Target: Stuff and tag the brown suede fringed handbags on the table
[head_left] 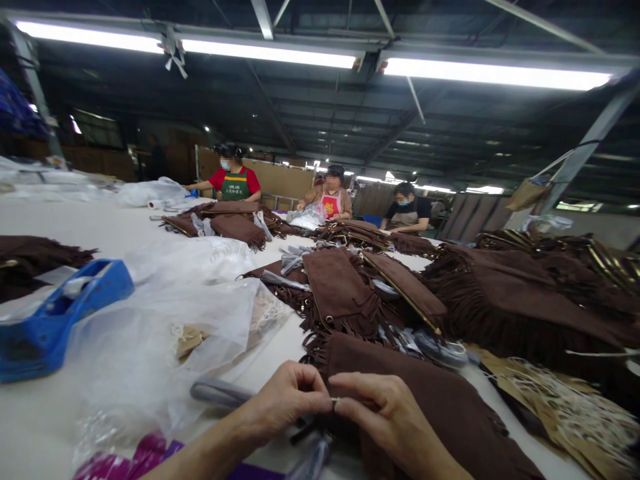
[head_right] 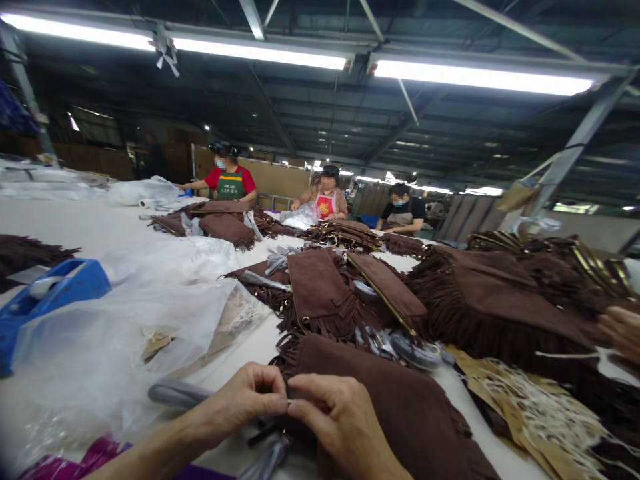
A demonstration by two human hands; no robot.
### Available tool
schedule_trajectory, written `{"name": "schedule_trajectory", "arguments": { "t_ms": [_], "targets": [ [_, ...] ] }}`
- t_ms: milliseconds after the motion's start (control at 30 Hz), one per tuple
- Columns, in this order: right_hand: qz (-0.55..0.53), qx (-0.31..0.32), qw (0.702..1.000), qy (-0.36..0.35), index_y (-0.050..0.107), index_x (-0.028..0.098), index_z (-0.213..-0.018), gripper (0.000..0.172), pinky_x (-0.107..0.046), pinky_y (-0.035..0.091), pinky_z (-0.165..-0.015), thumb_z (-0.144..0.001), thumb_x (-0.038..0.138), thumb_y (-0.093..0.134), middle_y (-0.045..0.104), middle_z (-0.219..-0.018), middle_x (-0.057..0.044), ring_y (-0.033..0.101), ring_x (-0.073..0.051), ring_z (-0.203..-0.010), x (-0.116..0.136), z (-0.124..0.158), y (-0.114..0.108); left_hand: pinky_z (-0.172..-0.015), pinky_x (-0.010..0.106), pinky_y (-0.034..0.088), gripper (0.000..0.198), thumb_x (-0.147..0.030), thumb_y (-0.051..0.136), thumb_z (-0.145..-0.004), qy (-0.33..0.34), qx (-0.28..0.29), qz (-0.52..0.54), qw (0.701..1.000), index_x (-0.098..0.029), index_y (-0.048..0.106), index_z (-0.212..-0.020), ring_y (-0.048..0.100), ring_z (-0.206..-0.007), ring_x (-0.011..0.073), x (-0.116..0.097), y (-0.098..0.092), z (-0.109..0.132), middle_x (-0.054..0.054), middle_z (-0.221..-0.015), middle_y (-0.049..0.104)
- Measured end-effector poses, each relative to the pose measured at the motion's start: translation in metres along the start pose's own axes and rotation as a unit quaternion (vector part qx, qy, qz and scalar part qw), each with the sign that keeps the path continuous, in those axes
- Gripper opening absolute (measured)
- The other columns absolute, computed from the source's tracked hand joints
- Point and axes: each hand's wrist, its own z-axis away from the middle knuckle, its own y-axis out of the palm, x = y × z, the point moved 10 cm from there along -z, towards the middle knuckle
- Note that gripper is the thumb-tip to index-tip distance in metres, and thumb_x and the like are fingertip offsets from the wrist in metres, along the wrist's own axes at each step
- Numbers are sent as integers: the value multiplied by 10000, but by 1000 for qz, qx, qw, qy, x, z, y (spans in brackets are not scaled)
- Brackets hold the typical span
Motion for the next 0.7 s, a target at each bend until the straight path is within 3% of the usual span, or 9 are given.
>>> {"name": "schedule_trajectory", "arguments": {
  "t_ms": [133,233,367,467,533,633,700],
  "targets": [
    [22,24,999,-39,703,222,-730,207,-232,416,-686,-895,233,579,688,-774,-1,630,-159,-750,14,-3,6,-526,231,234,203,-296,710,-579,12,-6,-29,999,-146,576,-614,344,-540,87,2,-3,-1,-67,-523,469],
    [-20,10,999,-27,597,207,-729,173,-229,401,-664,-879,187,513,606,-766,8,575,-148,-731,16,-5,5,-512,229,233,170,-293,642,-634,33,-3,-92,995,-159,539,-612,329,-549,91,-3,-4,-1,-70,-540,436],
    [-81,39,996,22,545,211,-747,198,-225,367,-604,-912,234,436,552,-661,45,517,-130,-641,4,-6,19,-584,222,331,152,-254,517,-756,90,20,-213,973,-163,555,-641,431,-618,111,-21,-2,2,-39,-627,502],
    [-93,36,995,28,558,191,-697,182,-223,328,-553,-859,201,475,516,-610,54,468,-114,-586,-6,-6,26,-677,229,364,205,-228,493,-835,148,58,-318,935,-174,541,-644,481,-689,125,-31,5,8,-29,-672,525],
    [-98,35,994,42,591,177,-677,152,-221,295,-510,-810,181,517,476,-556,67,421,-102,-536,-14,-6,29,-706,233,364,207,-232,546,-859,168,50,-404,898,-177,538,-660,496,-733,136,-33,4,11,-24,-700,541],
    [-86,33,994,54,636,164,-653,147,-217,273,-487,-776,180,557,474,-519,69,410,-93,-503,-21,-9,29,-721,248,383,162,-287,713,-793,161,24,-499,851,-183,591,-811,533,-819,169,-27,-2,11,2,-841,603],
    [-57,29,997,46,649,165,-640,154,-214,281,-493,-769,173,565,511,-521,62,441,-94,-505,-21,-12,24,-752,274,404,307,-299,800,-713,154,28,-547,822,-194,611,-930,550,-890,204,-22,1,11,26,-957,620]
  ]
}}
